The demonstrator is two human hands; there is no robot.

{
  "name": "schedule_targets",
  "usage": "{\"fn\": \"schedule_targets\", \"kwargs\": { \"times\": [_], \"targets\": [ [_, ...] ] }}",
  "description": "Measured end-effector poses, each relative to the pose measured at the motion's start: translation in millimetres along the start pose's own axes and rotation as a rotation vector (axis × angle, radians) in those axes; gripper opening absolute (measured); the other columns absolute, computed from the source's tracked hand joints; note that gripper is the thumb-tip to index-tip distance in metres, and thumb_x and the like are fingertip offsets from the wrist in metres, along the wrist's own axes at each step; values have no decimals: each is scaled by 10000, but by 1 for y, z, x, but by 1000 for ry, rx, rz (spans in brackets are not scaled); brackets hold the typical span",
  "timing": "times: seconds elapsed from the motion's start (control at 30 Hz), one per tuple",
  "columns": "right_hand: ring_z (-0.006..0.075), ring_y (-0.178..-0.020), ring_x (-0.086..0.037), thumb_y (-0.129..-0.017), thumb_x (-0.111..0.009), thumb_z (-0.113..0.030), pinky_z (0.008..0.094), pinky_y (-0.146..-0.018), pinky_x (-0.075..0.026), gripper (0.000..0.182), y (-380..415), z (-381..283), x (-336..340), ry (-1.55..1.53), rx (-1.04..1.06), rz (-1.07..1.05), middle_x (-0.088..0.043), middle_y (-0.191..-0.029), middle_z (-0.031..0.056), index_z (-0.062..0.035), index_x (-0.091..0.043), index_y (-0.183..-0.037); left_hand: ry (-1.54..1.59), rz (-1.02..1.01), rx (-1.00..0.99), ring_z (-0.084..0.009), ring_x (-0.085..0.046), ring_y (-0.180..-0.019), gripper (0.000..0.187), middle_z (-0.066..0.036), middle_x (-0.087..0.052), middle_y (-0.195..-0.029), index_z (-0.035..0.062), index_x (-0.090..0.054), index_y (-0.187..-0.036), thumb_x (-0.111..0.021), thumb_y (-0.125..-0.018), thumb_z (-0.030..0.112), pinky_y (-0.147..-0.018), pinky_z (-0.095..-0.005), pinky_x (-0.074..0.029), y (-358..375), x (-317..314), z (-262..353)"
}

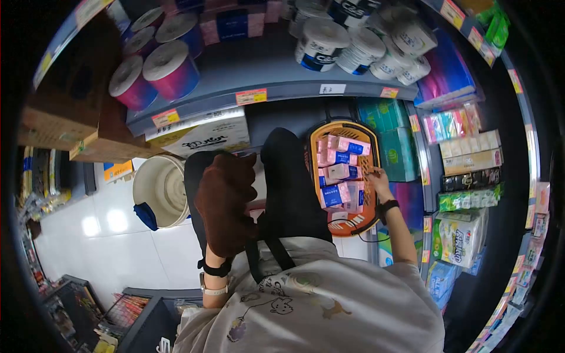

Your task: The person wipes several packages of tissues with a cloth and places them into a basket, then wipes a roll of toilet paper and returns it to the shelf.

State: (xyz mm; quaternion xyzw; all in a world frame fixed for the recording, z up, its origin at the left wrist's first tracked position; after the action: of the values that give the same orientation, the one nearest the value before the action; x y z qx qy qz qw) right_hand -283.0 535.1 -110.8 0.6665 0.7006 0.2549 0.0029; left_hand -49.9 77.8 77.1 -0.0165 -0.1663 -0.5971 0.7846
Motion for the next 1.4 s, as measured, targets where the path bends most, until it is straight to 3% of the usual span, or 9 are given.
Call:
{"fn": "schedule_targets", "kwargs": {
  "times": [0.17, 0.27, 0.4, 0.53, 0.8, 0.97, 1.2, 1.33, 1.4],
  "targets": [
    [397, -1054, -352, -574, -621, 18, 383, -901, -318, 610, -11, -50, -39, 679, 319, 107, -366, -1113, 238, 0, -343, -1116, -91, 34, 22, -208, -507, -876, 460, -131, -509, -1005, 62, -367, -1175, -529, -753, 155, -776, -314, -388, -14, -6, 16],
    [337, -1124, -324, -549, -681, -29, 402, -949, -271, 763, -40, -72, -68, 957, 501, 108, -339, -1197, 176, -66, -286, -1201, -135, 36, 45, -210, -507, -881, 459, -134, -508, -1009, 63, -365, -1179, -524, -758, 153, -781, -315, -386, -17, -7, 17],
    [275, -1175, -304, -516, -703, -71, 492, -985, -168, 843, -99, -29, -101, 1275, 246, -150, -328, -1243, 119, -132, -268, -1237, -177, 27, 120, -213, -508, -888, 458, -137, -508, -1015, 65, -361, -1184, -519, -763, 151, -787, -316, -385, -6, -1, 10],
    [221, -1040, -460, -665, -585, -182, 571, -960, -96, 468, -120, -4, -100, 1508, 190, -21, -487, -1081, 67, -128, -438, -1107, -208, 33, 162, -216, -508, -895, 456, -140, -507, -1021, 66, -358, -1190, -513, -769, 149, -794, -318, -383, -2, 5, 10],
    [329, -941, -501, -643, -658, -267, 422, -825, -350, 520, -55, -65, -60, 866, 206, 105, -541, -981, 185, -34, -454, -1061, -284, 28, 58, -222, -508, -909, 454, -147, -505, -1032, 69, -351, -1201, -502, -780, 145, -807, -320, -380, -30, -3, 36],
    [121, -911, -492, -746, -587, -120, 258, -801, -386, 402, 12, -123, -68, -110, 357, -30, -534, -1019, 68, -17, -445, -1108, -518, -9, 34, -226, -509, -917, 452, -151, -504, -1039, 71, -347, -1208, -495, -787, 142, -815, -322, -378, -45, -25, 78],
    [125, -951, -453, -776, -548, -178, 256, -827, -355, 438, 177, -266, -180, -640, 370, -306, -490, -1063, 77, 3, -404, -1148, -868, -221, 365, -231, -509, -929, 450, -157, -503, -1050, 74, -341, -1218, -485, -797, 138, -826, -324, -375, -62, -55, 112],
    [192, -1053, -439, -791, -503, -262, 299, -878, -373, 545, 212, -287, -230, -1078, 57, -704, -434, -1151, 96, -68, -275, -1247, -69, 330, 185, -262, -524, -896, 420, -183, -527, -1004, 97, -337, -1220, -435, -812, 110, -803, -328, -390, -28, -9, 135],
    [190, -1068, -430, -783, -511, -274, 313, -876, -381, 574, 226, -281, -237, -974, -32, -808, -420, -1172, 89, -71, -258, -1257, -469, 404, -76, -244, -547, -823, 324, -140, -545, -904, 5, -412, -1090, -416, -804, 158, -686, -307, -444, -8, -2, 113]
  ]
}}
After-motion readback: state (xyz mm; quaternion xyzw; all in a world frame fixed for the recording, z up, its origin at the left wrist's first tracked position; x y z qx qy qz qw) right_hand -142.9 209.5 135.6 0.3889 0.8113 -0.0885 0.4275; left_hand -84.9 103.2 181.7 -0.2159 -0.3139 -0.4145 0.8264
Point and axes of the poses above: each hand's wrist, its own y-axis away from the middle knuckle, its own x-axis out of the back of the hand, z = x × y, the point moved 6 cm from there along -y, towards the middle knuckle
